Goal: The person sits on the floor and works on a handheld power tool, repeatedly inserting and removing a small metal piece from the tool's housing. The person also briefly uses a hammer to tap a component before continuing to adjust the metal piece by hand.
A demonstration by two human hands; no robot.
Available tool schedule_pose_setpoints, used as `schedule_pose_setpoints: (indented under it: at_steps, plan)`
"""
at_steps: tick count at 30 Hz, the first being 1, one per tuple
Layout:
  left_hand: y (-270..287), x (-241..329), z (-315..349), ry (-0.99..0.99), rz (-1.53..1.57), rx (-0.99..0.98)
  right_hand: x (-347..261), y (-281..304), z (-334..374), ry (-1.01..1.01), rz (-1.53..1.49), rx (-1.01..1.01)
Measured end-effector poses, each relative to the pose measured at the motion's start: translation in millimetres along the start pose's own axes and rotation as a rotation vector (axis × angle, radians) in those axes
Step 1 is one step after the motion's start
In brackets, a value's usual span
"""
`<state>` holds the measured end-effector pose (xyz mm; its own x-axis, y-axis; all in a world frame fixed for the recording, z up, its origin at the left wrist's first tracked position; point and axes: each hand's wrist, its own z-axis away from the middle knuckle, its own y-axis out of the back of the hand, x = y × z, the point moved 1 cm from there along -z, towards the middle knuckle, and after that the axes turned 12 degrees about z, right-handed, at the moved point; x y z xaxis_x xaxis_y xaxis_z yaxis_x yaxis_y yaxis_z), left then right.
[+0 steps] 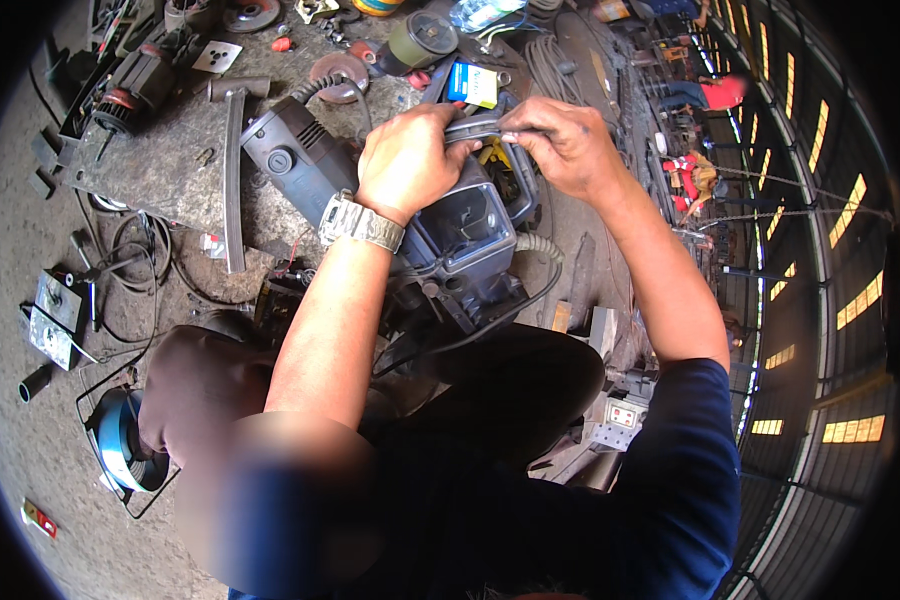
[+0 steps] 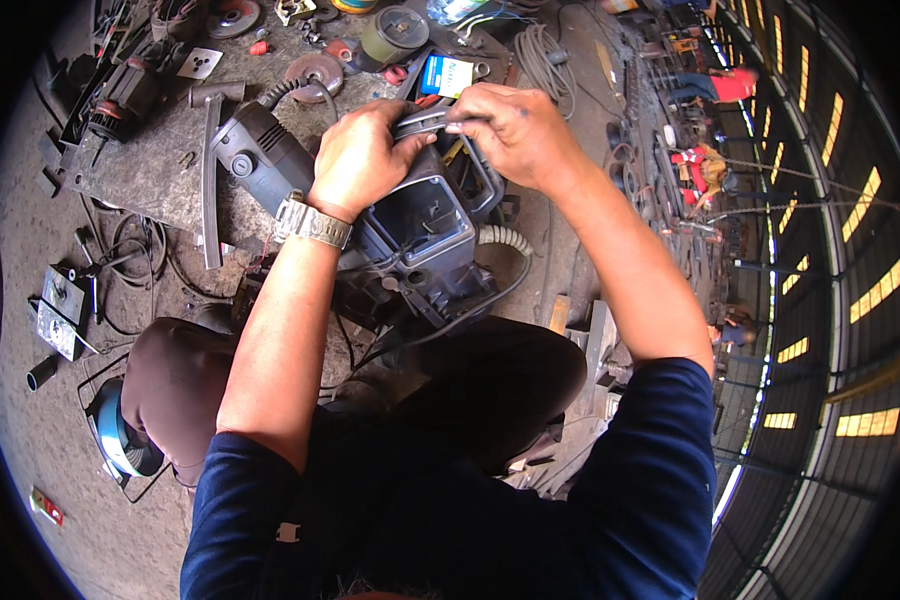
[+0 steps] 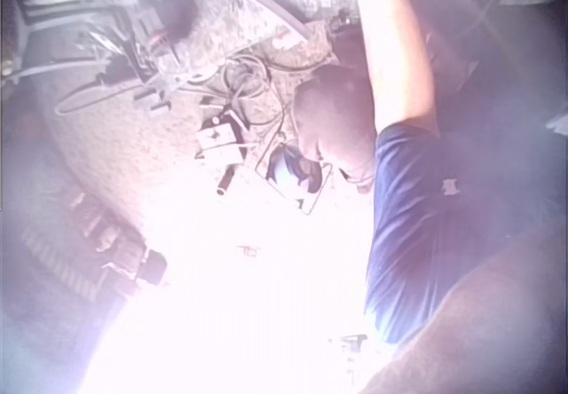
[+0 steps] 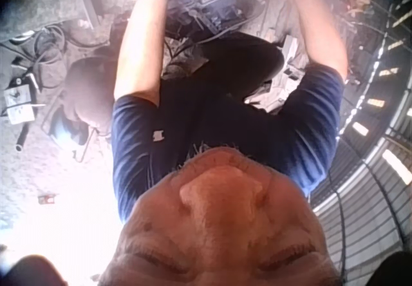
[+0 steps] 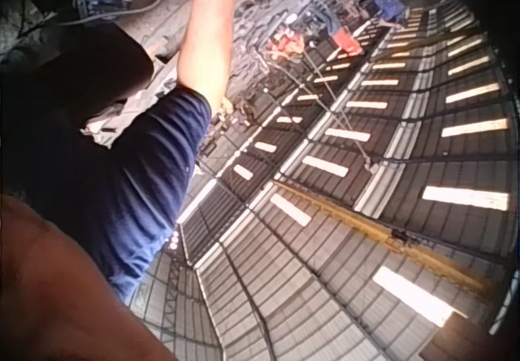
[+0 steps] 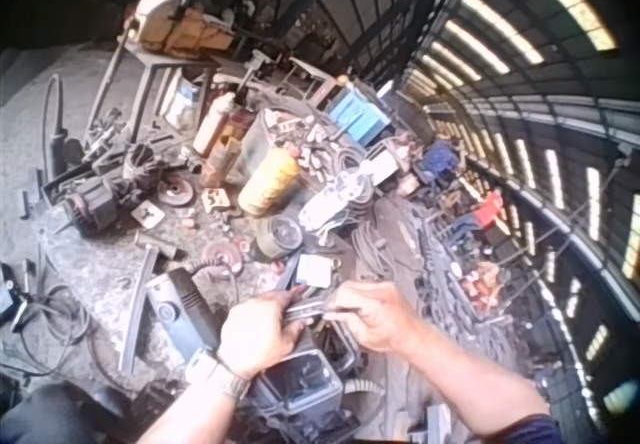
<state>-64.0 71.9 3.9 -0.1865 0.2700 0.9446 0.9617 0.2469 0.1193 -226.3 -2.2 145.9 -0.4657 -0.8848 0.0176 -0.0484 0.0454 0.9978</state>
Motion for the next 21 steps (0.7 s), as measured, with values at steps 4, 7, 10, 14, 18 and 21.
schedule_pose_setpoints:
  at_steps: [4, 7, 10, 14, 18, 21]
  plan:
    - [2.2, 2.7, 0.0, 0.024, 0.005, 0.001, -4.2, 2.9, 3.5, 0.09, 0.077, -0.024]
    - [2.1, 2.3, 0.1, 0.014, 0.004, 0.004, -10.7, 4.3, 3.5, 0.076, 0.098, -0.034]
    - [2.0, 2.6, 0.1, 0.016, 0.003, 0.0, -11.8, 3.5, 6.7, 0.12, 0.116, -0.047]
    - [0.9, 2.5, -0.5, 0.018, 0.003, 0.0, -15.0, 3.4, 12.8, 0.165, 0.162, -0.059]
    - [2.0, 2.8, -1.1, 0.043, 0.015, -0.002, -17.4, 6.2, 10.2, 0.218, 0.175, -0.068]
    - [0.8, 3.1, -1.6, 0.048, 0.014, -0.005, -15.4, 5.3, 11.5, 0.189, 0.146, -0.072]
